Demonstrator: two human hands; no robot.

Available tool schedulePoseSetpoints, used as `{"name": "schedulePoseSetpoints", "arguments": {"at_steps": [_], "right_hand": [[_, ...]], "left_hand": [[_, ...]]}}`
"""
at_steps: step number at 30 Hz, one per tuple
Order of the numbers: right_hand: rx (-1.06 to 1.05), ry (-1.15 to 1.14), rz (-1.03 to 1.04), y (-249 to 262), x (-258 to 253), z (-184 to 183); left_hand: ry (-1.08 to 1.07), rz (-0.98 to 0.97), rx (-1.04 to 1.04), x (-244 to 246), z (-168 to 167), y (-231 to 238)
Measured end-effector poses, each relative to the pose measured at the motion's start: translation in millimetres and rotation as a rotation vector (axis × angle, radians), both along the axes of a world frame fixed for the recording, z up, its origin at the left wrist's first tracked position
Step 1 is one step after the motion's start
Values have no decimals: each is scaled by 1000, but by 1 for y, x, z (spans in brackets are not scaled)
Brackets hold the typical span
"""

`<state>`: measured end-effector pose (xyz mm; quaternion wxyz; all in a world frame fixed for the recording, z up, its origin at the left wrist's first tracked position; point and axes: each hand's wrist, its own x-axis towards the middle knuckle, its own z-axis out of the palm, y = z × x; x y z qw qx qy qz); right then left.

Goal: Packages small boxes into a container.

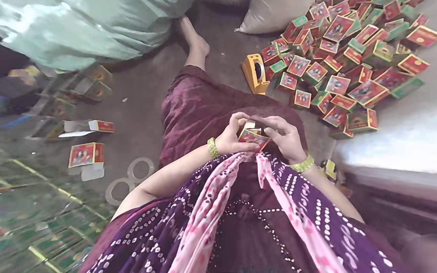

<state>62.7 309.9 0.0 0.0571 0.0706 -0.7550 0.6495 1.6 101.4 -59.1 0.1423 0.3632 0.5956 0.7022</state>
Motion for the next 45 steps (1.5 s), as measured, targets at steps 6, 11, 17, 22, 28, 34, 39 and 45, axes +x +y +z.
{"name": "schedulePoseSetpoints", "arguments": {"at_steps": [6, 11, 17, 22, 28, 34, 39, 45], "right_hand": [[240, 115, 91, -4, 2, 16], [340, 117, 111, -3, 2, 24], [336, 97, 163, 3, 1, 26], [654, 265, 228, -1, 4, 24], [699, 462, 88, -12, 3, -3], [200, -61, 64, 13, -55, 7], [399, -369, -358, 74, -178, -32], [739, -609, -279, 95, -247, -64]], "left_hand": [[-41, -12, -43, 0, -1, -1], [-36, -40, -34, 0, -2, 0], [-44, -85, -34, 1, -2, 0], [-77, -24, -21, 1, -5, 0], [-249, 119, 53, 1, -9, 3], [-421, 223, 21, -5, 2, 3], [-469, 340, 13, -17, -3, 3], [-327, 297, -24, -27, -12, 5]]}}
